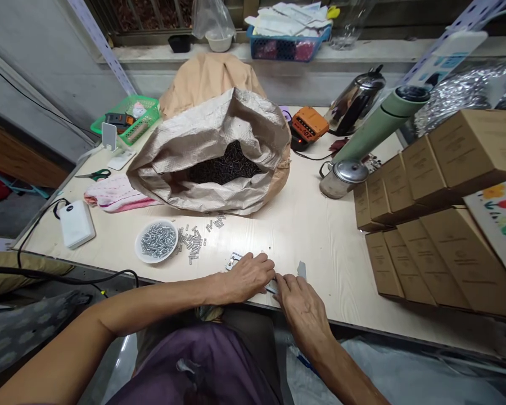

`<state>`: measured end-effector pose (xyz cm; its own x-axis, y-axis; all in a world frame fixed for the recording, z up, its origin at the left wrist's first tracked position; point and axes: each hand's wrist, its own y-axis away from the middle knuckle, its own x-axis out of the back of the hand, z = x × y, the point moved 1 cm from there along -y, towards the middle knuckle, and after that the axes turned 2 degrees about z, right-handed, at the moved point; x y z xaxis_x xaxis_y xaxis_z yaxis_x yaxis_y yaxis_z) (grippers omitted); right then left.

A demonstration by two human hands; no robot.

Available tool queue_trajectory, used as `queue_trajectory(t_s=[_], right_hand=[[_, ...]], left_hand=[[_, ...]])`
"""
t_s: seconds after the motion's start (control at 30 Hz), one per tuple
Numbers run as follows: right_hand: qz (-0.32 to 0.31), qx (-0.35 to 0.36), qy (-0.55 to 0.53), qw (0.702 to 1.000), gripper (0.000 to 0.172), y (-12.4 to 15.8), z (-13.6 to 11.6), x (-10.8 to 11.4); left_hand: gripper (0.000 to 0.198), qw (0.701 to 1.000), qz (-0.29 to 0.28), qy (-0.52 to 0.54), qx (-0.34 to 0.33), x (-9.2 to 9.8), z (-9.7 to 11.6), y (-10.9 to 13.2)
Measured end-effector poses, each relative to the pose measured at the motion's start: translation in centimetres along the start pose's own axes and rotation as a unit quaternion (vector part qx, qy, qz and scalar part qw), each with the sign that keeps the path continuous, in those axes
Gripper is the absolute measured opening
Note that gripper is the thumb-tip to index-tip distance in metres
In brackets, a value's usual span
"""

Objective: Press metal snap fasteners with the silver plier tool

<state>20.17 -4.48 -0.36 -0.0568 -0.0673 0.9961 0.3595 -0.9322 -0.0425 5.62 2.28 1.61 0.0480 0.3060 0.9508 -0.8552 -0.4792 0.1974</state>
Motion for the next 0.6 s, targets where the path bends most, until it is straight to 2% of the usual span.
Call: queue_trajectory(t_s=[0.17,0.4,0.47,0.53,0.6], right_hand=[[0.037,-0.012,-0.008,0.999,0.018,0.8,-1.0,0.2],[0.049,-0.003,-0.036,0.998,0.022,1.0,-1.4,0.3],[0.062,-0.006,-0.019,0.998,0.029,1.1,-1.3,-0.1],[0.092,-0.006,-0.002,0.996,0.037,1.2,-1.1,-0.5],[0.125,0.005,0.003,0.992,0.039,1.1,-0.8,-0.7]], left_hand=[[0.006,0.999,0.028,0.013,-0.014,-1.0,0.1,0.3],[0.005,0.999,0.028,0.037,-0.019,-1.6,0.0,0.4],[0.004,0.998,0.044,0.036,0.001,-1.8,0.1,0.4],[0.023,0.996,0.070,0.042,0.030,-1.9,0.0,0.6],[0.056,0.990,0.111,0.070,0.047,-1.9,-0.4,1.2]])
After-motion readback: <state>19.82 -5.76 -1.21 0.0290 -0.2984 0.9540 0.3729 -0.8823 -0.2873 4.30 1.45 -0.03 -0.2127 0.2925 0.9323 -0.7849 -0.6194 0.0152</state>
